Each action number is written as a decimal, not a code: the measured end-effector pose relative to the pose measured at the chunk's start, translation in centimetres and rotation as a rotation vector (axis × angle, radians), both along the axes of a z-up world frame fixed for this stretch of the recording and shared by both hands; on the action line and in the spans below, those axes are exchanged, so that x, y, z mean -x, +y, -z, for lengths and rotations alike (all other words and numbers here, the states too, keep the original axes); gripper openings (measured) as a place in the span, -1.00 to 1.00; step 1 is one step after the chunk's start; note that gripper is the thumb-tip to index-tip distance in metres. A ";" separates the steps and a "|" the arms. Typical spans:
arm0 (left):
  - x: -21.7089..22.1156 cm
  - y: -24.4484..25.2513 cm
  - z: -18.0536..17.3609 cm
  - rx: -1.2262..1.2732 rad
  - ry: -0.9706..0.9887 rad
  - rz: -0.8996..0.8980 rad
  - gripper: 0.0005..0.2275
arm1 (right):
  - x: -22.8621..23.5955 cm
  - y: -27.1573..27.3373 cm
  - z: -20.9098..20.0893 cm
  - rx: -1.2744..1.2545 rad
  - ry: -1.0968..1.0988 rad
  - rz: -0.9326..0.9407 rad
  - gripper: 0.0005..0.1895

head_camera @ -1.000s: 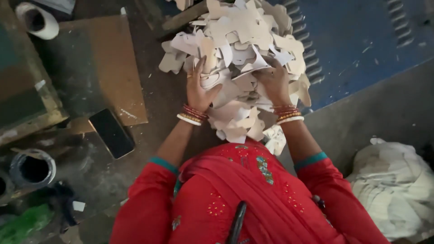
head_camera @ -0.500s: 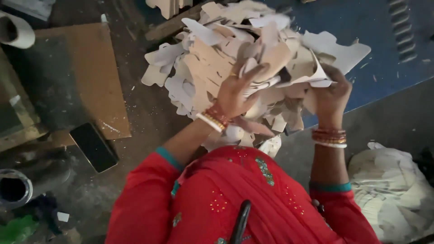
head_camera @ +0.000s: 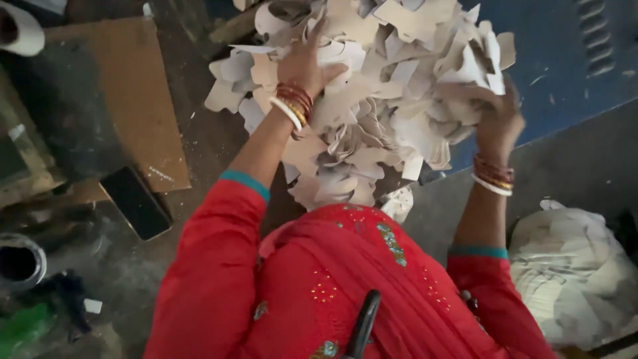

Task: The person sorts a large pile of white, irregularly shaped paper cutouts on a workbench. They repeatedly pick up handfuls of the cutouts, separate them, and stack them into a neat pile in their left hand while continuing to clear the main pile with their right hand.

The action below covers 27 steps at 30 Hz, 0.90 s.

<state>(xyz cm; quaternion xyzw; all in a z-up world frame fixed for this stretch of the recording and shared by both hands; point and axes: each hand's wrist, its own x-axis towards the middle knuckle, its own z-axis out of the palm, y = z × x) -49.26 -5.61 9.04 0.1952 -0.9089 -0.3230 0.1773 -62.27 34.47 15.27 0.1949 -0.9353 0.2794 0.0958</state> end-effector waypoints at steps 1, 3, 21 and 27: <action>-1.8 0.0 0.1 -0.003 -0.003 0.000 -0.11 | -2.1 0.5 -0.9 -0.003 -0.003 0.000 -0.58; -5.3 -0.2 0.0 -0.044 -0.002 -0.034 -0.12 | -6.1 1.2 -2.8 0.200 0.175 -0.055 -0.54; -23.8 -9.7 14.0 -0.019 -0.026 -0.320 -0.15 | -27.6 -17.0 10.1 -0.066 0.151 -0.631 -0.79; -30.3 -10.8 11.2 0.120 0.085 -0.375 -0.19 | -26.7 -15.0 8.6 -0.095 -0.264 -0.573 -0.79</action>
